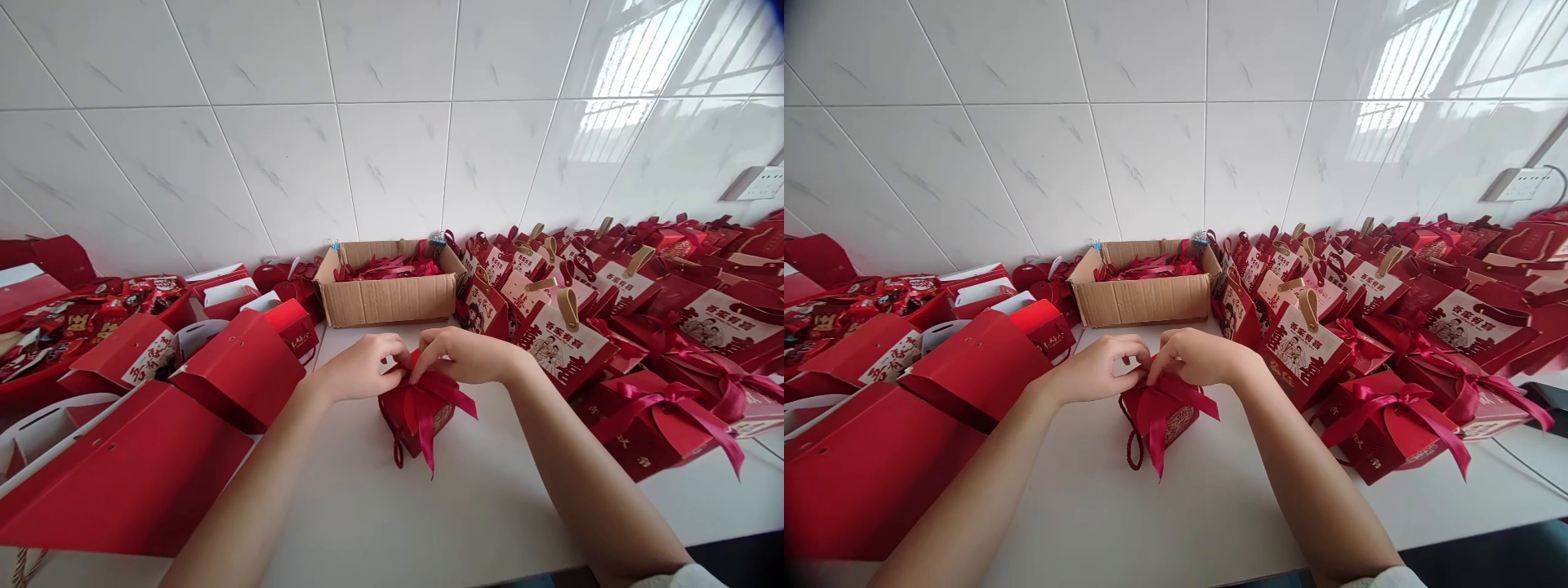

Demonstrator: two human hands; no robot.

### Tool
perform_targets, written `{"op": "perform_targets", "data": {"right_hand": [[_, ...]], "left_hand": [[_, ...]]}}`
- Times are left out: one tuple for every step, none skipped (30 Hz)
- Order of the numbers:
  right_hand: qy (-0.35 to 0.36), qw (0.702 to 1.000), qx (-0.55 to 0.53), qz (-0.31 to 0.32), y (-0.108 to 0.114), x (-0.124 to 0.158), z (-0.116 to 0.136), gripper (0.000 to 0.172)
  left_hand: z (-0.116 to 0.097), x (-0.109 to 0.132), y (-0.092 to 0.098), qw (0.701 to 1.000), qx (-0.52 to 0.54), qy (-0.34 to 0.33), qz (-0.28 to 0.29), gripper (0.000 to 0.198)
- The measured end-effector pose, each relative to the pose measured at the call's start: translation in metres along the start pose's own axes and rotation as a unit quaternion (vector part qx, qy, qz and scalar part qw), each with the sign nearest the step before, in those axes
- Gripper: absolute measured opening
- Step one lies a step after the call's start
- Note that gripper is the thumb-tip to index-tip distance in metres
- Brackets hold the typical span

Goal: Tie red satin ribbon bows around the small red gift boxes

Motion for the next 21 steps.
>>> {"op": "perform_targets", "data": {"right_hand": [[-0.001, 1.0, 0.0, 0.0, -0.0001, 0.0001, -0.0004, 0.05], [-0.001, 1.0, -0.001, 0.001, -0.0003, 0.0001, -0.0006, 0.05], [-0.001, 1.0, -0.002, 0.001, -0.0004, 0.0001, -0.0009, 0.05], [0.001, 1.0, -0.002, 0.001, -0.0005, 0.0, -0.0012, 0.05], [0.002, 1.0, -0.002, 0.001, -0.0006, -0.0001, -0.0015, 0.051], [0.004, 1.0, -0.001, 0.001, -0.0008, -0.0002, -0.0018, 0.051], [0.005, 1.0, 0.0, 0.001, -0.001, -0.0004, -0.0022, 0.052], [0.005, 1.0, 0.003, 0.001, -0.0011, -0.0005, -0.0027, 0.053], [0.006, 1.0, 0.005, 0.001, -0.0012, -0.0006, -0.003, 0.053], [0.008, 1.0, 0.006, 0.0, -0.0013, -0.0006, -0.0029, 0.054], [0.01, 1.0, 0.006, -0.001, -0.0012, -0.0007, -0.0025, 0.054], [0.013, 1.0, 0.006, -0.002, -0.0011, -0.0007, -0.002, 0.054], [0.016, 1.0, 0.003, -0.002, -0.0011, -0.0006, -0.0014, 0.053], [0.018, 1.0, 0.0, -0.003, -0.0009, -0.0005, -0.0009, 0.053], [0.019, 1.0, -0.003, -0.004, -0.0007, -0.0005, -0.0006, 0.053], [0.02, 1.0, -0.006, -0.005, -0.0005, -0.0004, -0.0007, 0.053], [0.019, 1.0, -0.008, -0.004, -0.0005, -0.0004, -0.0009, 0.052], [0.018, 1.0, -0.008, -0.003, -0.0004, -0.0003, -0.0012, 0.052], [0.017, 1.0, -0.008, -0.002, -0.0005, -0.0003, -0.0015, 0.051], [0.016, 1.0, -0.008, 0.0, -0.0007, -0.0003, -0.0017, 0.051], [0.016, 1.0, -0.007, 0.001, -0.0009, -0.0002, -0.0018, 0.051]], "left_hand": [[0.0005, -0.0001, -0.0003, 1.0, -0.005, 0.0, -0.001, 0.014], [0.0014, -0.0001, -0.0004, 1.0, -0.009, 0.001, -0.002, 0.014], [0.0025, 0.0, -0.0002, 1.0, -0.012, 0.004, -0.004, 0.013], [0.0035, 0.0001, 0.0001, 1.0, -0.015, 0.006, -0.006, 0.013], [0.0042, 0.0003, 0.0004, 1.0, -0.017, 0.007, -0.007, 0.013], [0.0044, 0.0005, 0.0005, 1.0, -0.019, 0.008, -0.007, 0.014], [0.0044, 0.0006, 0.0007, 1.0, -0.021, 0.008, -0.005, 0.015], [0.004, 0.0008, 0.0008, 1.0, -0.024, 0.009, -0.004, 0.015], [0.0035, 0.0009, 0.0009, 1.0, -0.026, 0.009, -0.002, 0.016], [0.0028, 0.0009, 0.0012, 1.0, -0.03, 0.01, -0.002, 0.017], [0.0021, 0.001, 0.0016, 0.999, -0.033, 0.011, -0.002, 0.018], [0.0013, 0.001, 0.0019, 0.999, -0.038, 0.011, -0.003, 0.019], [0.0007, 0.0012, 0.0019, 0.999, -0.042, 0.011, -0.003, 0.02], [0.0002, 0.0013, 0.0017, 0.999, -0.046, 0.011, -0.003, 0.021], [-0.0001, 0.0016, 0.0015, 0.999, -0.051, 0.01, -0.003, 0.021], [-0.0004, 0.0018, 0.001, 0.998, -0.055, 0.009, -0.003, 0.021], [-0.0009, 0.0021, 0.0004, 0.998, -0.059, 0.005, -0.002, 0.021], [-0.0014, 0.0023, -0.0003, 0.998, -0.062, 0.001, -0.001, 0.021], [-0.002, 0.0024, -0.0008, 0.998, -0.065, -0.004, -0.001, 0.02], [-0.0026, 0.0024, -0.0009, 0.998, -0.067, -0.008, -0.002, 0.02], [-0.0028, 0.0023, -0.0007, 0.998, -0.069, -0.012, -0.004, 0.02]]}}
Point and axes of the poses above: each hand's wrist, its own x-axis away from the middle knuckle, its own y-axis out of the back of the hand, z = x × y, the point moved 10 cm from there along -x, towards the middle knuckle, and after that the axes turned 12 degrees about -x, right-handed, at the moved point
